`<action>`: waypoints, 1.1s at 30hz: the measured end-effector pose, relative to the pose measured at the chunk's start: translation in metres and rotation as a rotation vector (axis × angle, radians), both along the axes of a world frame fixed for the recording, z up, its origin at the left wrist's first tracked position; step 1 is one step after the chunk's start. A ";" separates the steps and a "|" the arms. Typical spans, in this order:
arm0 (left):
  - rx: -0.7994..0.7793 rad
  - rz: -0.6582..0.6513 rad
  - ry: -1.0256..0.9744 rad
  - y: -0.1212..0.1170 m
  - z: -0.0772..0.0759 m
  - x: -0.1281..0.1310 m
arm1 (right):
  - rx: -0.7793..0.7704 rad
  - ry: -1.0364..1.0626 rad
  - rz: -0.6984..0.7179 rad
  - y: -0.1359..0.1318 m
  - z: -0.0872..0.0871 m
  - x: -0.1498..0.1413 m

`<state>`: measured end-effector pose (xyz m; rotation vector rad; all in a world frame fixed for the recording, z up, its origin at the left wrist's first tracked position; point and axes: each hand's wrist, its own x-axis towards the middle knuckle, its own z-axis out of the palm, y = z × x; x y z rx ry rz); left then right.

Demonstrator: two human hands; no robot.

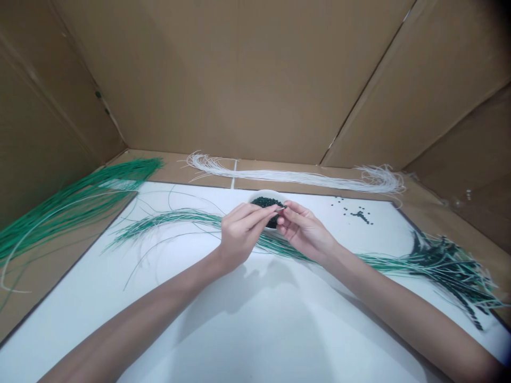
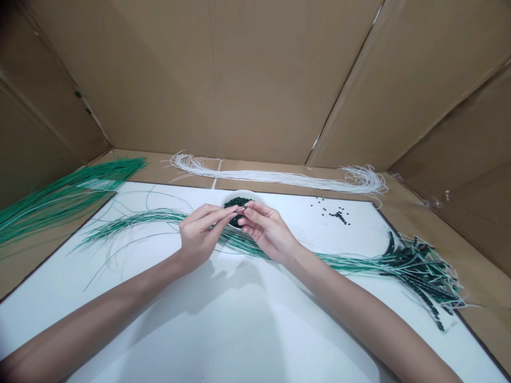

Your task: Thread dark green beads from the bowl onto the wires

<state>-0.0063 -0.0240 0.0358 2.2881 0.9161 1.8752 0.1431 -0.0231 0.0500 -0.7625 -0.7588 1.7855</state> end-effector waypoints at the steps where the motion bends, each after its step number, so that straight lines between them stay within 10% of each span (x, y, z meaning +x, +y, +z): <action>1: -0.003 -0.004 -0.003 0.000 0.000 0.000 | -0.007 0.009 -0.001 0.000 0.000 -0.001; 33: -0.046 0.004 0.005 0.003 0.001 -0.001 | 0.340 -0.332 -0.099 0.005 0.007 0.005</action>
